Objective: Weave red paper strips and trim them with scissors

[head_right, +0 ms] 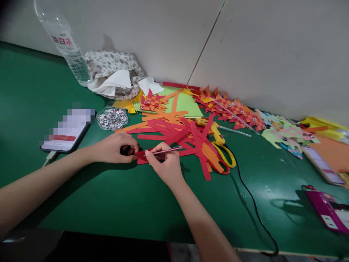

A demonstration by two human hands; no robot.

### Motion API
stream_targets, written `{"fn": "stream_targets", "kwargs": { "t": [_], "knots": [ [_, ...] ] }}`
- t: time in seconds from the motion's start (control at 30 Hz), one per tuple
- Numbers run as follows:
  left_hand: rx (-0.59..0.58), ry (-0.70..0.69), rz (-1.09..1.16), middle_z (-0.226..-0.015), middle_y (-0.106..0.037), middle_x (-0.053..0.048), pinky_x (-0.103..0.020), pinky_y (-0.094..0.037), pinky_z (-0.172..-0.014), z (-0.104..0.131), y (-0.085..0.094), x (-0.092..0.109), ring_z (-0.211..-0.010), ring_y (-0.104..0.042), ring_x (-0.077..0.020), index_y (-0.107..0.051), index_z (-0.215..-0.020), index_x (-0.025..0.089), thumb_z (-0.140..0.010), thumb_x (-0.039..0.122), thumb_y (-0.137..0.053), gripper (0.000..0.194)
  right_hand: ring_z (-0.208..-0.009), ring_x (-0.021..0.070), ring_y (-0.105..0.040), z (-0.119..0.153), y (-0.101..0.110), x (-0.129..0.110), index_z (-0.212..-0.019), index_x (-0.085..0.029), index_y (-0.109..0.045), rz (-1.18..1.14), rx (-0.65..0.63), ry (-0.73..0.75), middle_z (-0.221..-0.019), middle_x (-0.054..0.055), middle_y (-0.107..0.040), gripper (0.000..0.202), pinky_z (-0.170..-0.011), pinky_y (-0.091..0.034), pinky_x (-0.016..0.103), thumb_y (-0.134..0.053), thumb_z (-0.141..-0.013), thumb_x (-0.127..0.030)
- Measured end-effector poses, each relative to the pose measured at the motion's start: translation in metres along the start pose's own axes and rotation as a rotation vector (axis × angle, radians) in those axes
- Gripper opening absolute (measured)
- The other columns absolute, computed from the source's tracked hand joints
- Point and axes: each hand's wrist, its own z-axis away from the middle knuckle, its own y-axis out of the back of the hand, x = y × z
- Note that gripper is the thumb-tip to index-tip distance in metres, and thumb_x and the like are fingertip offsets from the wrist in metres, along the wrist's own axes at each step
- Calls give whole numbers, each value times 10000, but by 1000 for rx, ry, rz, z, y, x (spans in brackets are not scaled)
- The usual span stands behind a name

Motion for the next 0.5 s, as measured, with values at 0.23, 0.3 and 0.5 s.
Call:
{"fn": "stream_targets", "kwargs": {
  "t": [0.23,0.3,0.5],
  "knots": [
    [-5,7,4,-627,-622,24,-212,-375,-574,0,1,2,-587,-556,-96,-663,-739,184,-733,244,-606,82,-478,130,-575,-1,-1,-2,-652,-212,-512,-5,-23,1,-531,-28,-579,251,-470,-436,245,-692,-737,-365],
    [-10,13,7,-628,-624,25,-210,-377,-575,0,1,2,-589,-557,-96,-666,-741,186,-729,241,-609,80,-477,128,-572,-1,-1,-2,-651,-211,-510,-8,-29,-3,-540,-25,-585,250,-471,-431,246,-692,-738,-358],
    [-30,26,5,-630,-625,30,-204,-372,-564,-1,2,3,-587,-555,-91,-655,-728,180,-718,233,-616,65,-471,128,-565,0,0,0,-658,-211,-516,27,-29,2,-510,-33,-572,230,-465,-406,241,-673,-758,-345]
  ]
}}
